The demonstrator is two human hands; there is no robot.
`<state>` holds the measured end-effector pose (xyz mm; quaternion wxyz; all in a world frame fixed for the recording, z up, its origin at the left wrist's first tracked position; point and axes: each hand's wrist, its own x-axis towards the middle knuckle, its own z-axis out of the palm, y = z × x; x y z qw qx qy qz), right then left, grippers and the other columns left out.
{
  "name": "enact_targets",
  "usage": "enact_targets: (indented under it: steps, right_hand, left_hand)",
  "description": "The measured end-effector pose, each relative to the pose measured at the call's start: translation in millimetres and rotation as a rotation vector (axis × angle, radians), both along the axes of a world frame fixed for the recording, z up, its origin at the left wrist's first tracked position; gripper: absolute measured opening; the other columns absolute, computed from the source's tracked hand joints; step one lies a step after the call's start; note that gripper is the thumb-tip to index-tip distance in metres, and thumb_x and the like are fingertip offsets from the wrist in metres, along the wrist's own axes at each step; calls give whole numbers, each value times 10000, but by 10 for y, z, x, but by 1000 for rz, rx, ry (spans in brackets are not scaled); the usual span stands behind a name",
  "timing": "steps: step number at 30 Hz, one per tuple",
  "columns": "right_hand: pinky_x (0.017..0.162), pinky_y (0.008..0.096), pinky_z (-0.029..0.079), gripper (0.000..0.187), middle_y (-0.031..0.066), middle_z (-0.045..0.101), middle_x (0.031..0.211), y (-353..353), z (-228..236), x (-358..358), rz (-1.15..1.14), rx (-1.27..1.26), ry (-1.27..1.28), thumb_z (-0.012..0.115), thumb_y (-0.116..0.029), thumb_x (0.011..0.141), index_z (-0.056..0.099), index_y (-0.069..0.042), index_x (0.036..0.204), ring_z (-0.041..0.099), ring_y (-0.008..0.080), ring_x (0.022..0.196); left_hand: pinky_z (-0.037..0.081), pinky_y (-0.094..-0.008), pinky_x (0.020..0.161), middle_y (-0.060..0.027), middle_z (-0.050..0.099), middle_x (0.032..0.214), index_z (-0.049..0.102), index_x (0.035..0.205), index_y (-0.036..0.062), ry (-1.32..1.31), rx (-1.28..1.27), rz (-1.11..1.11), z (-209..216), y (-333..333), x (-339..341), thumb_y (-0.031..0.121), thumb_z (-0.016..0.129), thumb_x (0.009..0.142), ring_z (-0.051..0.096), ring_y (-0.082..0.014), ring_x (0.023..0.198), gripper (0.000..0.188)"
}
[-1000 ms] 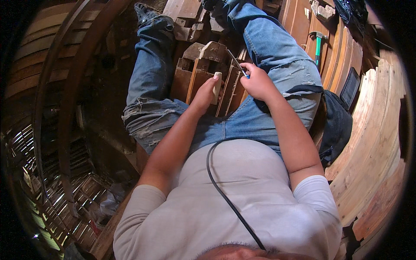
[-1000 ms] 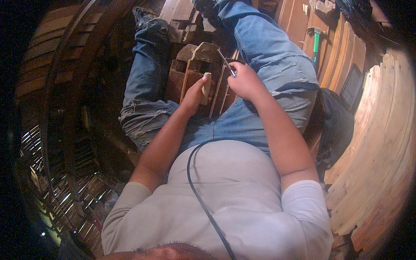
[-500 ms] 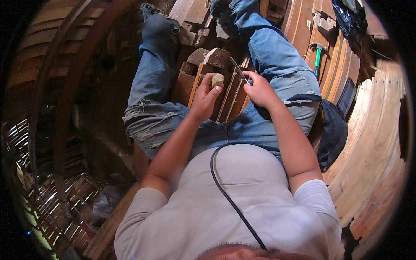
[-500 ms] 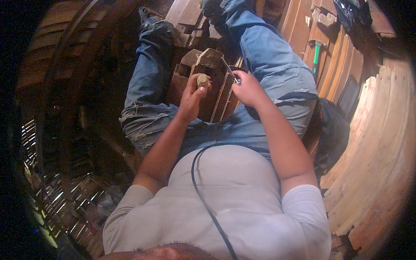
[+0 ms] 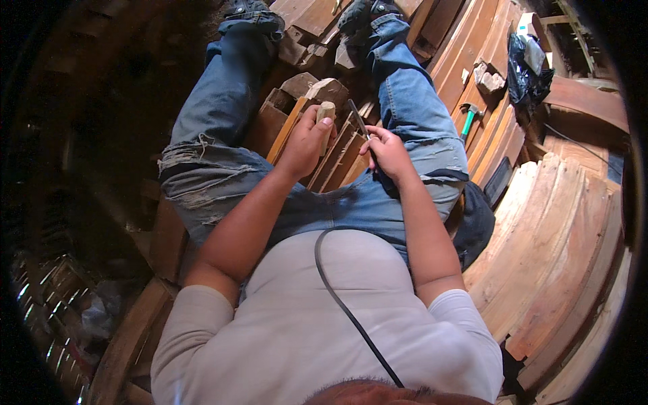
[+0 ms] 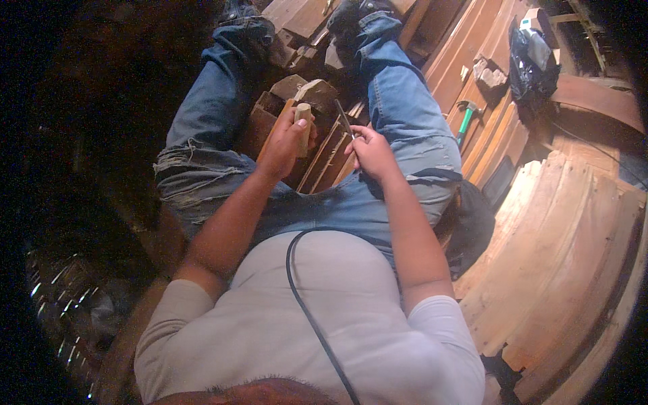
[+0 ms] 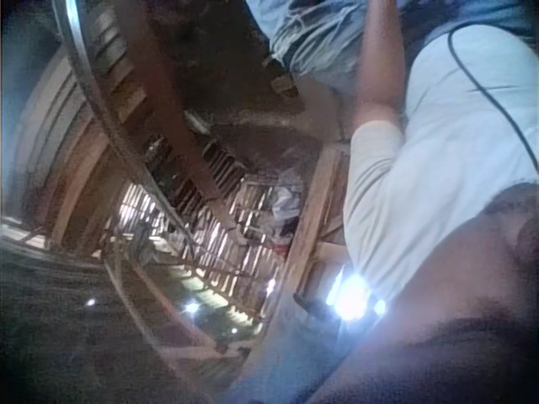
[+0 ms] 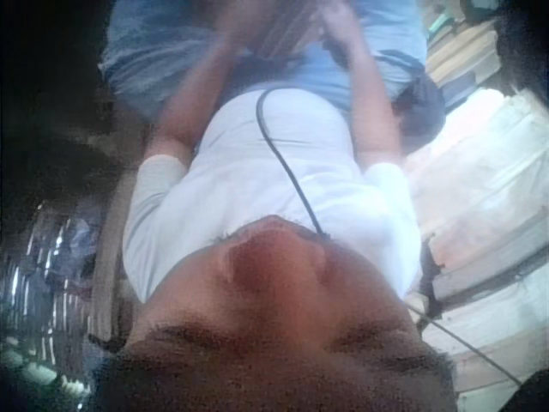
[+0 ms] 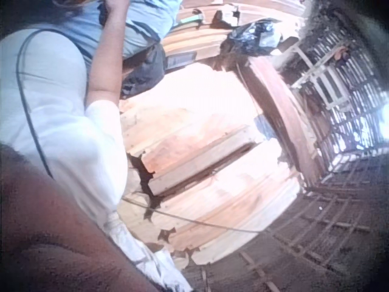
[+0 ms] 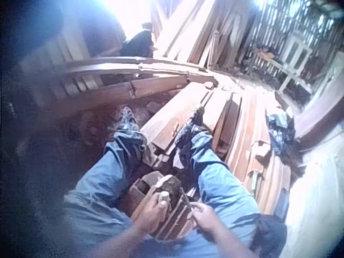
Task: The person sits on a wooden floor and uses a chisel and hammer to carve a small piece of wood held between their legs. They repeatedly strike the chisel to shape the wood, occasionally adjusting the piece and the tool.
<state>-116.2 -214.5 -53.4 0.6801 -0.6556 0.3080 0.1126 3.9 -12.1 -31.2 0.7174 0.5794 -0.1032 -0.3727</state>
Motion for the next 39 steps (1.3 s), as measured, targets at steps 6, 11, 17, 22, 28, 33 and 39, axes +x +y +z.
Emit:
enact_targets:
  steps: [6, 11, 17, 22, 28, 33, 39]
  right_hand:
    - [496, 263, 471, 437, 96, 693, 839, 30, -79, 9, 15, -60, 43, 501, -87, 1002, 531, 51, 1415, 564, 123, 521]
    - [505, 275, 478, 462, 82, 682, 810, 32, -49, 5, 13, -83, 54, 533, -67, 961, 521, 53, 1407, 571, 131, 525]
    - [525, 290, 497, 502, 65, 696, 802, 22, -82, -8, 30, -120, 61, 552, -111, 953, 526, 50, 1427, 587, 119, 547]
    - [505, 278, 491, 454, 72, 674, 810, 70, -45, -9, 0, -106, 58, 527, -75, 971, 532, 56, 1405, 577, 127, 539]
    - [507, 277, 488, 454, 68, 676, 814, 69, -23, -6, 32, -133, 48, 521, -74, 975, 537, 39, 1413, 579, 127, 539]
    - [507, 276, 479, 459, 67, 668, 813, 74, -7, 1, 29, -115, 55, 526, -70, 971, 527, 43, 1415, 581, 126, 542]
    - [508, 276, 478, 467, 65, 659, 807, 43, -47, -8, 32, -108, 30, 537, -67, 960, 525, 50, 1412, 582, 128, 540]
  left_hand:
    - [451, -277, 689, -30, 596, 894, 601, 1038, 67, 134, -66, 34, 105, 57, -19, 411, 482, 1085, 555, -116, 784, 366]
    - [420, -292, 643, -47, 546, 695, 597, 926, 67, 208, -27, -1, 243, 73, 72, 539, 436, 1051, 532, -145, 654, 514]
    - [429, -294, 655, -50, 548, 693, 592, 923, 77, 270, -96, 5, 232, 99, 89, 535, 398, 1054, 524, -155, 647, 514]
    - [442, -299, 671, -50, 562, 721, 590, 938, 83, 261, -173, 18, 185, 107, 74, 486, 372, 1074, 540, -157, 667, 478]
    - [455, -302, 666, -39, 569, 743, 600, 948, 78, 237, -7, 62, 117, 78, 71, 496, 443, 1050, 557, -151, 681, 458]
    - [469, -303, 662, -38, 575, 759, 610, 940, 76, 292, 25, 89, 27, 89, 94, 523, 452, 1044, 560, -156, 675, 486]
    - [471, -298, 662, -47, 597, 766, 624, 957, 76, 325, 5, 86, -63, 73, 84, 535, 451, 1043, 575, -159, 681, 498]
